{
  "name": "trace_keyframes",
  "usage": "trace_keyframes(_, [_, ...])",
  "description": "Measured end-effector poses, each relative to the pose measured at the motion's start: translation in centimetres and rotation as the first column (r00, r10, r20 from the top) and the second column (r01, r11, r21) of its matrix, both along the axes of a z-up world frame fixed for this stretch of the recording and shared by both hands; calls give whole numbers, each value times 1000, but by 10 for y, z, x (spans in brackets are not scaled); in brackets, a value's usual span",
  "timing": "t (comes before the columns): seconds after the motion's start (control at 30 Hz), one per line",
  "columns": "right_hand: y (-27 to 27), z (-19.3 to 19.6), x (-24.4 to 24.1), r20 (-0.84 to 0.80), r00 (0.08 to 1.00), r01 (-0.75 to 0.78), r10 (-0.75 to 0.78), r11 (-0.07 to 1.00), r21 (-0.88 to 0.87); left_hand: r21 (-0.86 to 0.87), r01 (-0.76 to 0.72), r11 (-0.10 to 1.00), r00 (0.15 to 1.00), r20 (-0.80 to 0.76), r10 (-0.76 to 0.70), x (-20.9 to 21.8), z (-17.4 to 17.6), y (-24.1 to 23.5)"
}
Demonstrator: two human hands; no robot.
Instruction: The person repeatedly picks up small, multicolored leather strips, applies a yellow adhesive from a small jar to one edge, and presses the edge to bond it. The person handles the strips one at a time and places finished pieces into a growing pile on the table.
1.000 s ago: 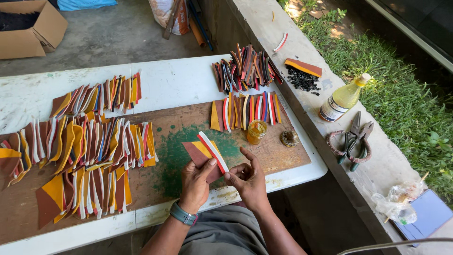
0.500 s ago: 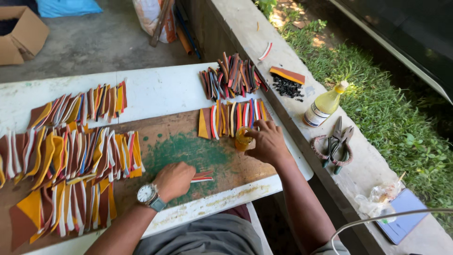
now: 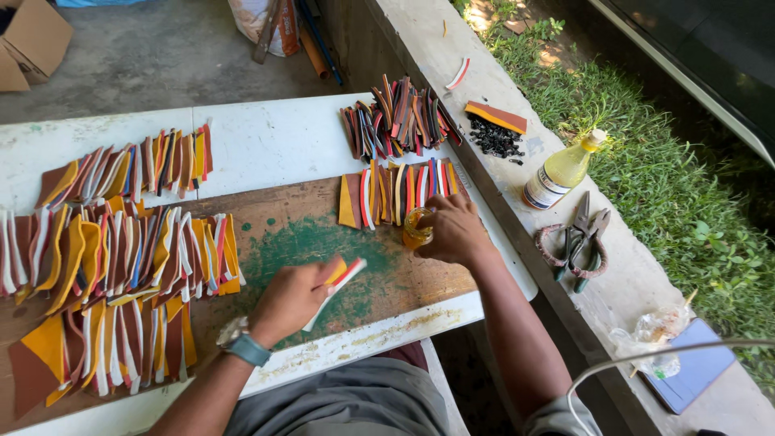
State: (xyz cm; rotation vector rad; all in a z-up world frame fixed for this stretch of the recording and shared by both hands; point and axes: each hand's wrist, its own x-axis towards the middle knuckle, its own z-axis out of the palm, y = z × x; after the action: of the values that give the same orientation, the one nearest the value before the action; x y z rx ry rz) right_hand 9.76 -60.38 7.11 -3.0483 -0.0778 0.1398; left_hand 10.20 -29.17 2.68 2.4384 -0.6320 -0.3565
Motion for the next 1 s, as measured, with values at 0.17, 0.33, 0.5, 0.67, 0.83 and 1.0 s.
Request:
trace_keyframes(0.17, [-7,7,-49,311,949,-16,-49,979,203,-701,-666,255,579,-702,-415,-18,-18,9])
trace_keyframes(0.33, [-4,6,-60,267,962,5,-61,978,208,-697,-691,192,502,-654,-566,-28,-43,-2])
trace_keyframes(0.5, [5,17,-84,387,922,-204,-19,826,526,-693,-702,164,492,-639,-592,-35,-48,-7])
trace_keyframes(0.67, [43,11,-126,474,877,-452,77,469,759,-738,-647,192,491,-596,-636,-52,-35,-12])
trace_keyframes(0.83, [62,16,-125,451,884,-446,120,505,739,-729,-645,229,461,-610,-645,-61,-16,-11])
trace_keyframes(1.0, [67,21,-119,450,885,-419,119,626,658,-725,-651,224,430,-595,-679,-62,-10,-10])
